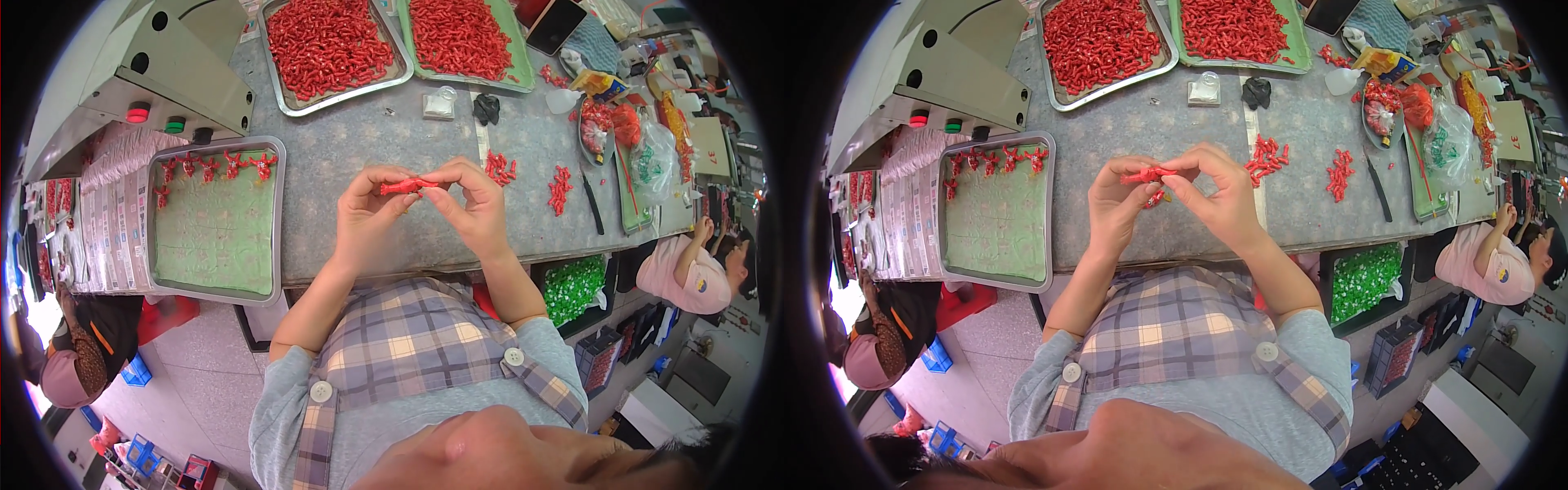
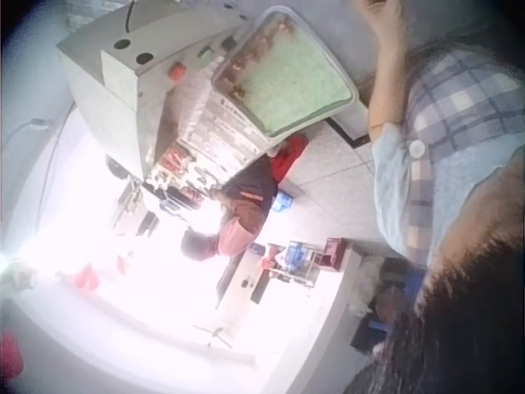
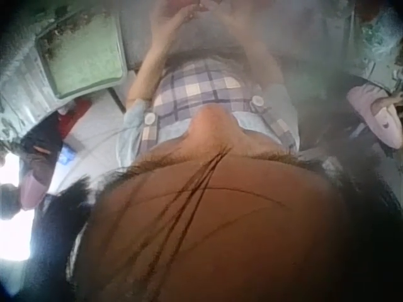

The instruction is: The person assembles small red plastic toy components by hand, joining them together.

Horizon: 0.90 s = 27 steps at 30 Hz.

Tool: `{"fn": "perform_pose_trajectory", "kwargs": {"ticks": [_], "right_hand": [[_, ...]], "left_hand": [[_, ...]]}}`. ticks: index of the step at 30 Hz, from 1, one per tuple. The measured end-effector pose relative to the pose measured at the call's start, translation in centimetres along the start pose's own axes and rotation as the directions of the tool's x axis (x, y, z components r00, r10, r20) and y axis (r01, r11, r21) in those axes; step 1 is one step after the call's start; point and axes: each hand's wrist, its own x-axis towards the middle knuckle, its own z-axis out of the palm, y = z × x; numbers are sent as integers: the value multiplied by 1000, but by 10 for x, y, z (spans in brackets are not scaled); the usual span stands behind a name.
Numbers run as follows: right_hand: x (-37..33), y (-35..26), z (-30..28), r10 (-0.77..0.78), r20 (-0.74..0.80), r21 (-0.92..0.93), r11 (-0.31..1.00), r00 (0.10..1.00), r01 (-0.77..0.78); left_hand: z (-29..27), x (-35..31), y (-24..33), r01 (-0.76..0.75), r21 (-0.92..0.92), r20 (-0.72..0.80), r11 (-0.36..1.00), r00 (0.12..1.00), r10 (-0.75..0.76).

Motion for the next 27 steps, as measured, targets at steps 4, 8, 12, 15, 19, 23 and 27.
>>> {"fn": "perform_pose_trajectory", "kwargs": {"ticks": [4,8,12,15,19,23,27], "right_hand": [[1,-3,-2,-57,32,-62,996,998,58],[-2,-5,-3,-103,40,-87,991,994,106],[-8,-5,-5,-87,56,-94,991,995,92],[-15,1,-6,-35,30,-56,998,999,36],[-21,7,-7,83,-25,85,993,996,-80],[-23,6,-9,163,-68,163,975,984,-150],[-24,5,-10,156,-72,148,978,985,-144]], "left_hand": [[0,1,2,-46,110,1,993,999,46],[-1,-1,4,-15,107,21,994,1000,13],[-1,-4,7,158,59,11,986,987,-159],[3,-4,11,215,69,21,974,976,-217],[9,-1,18,284,199,14,938,956,-293],[14,-1,17,270,164,-43,949,963,-266],[12,-2,17,300,142,-62,943,954,-295]]}}
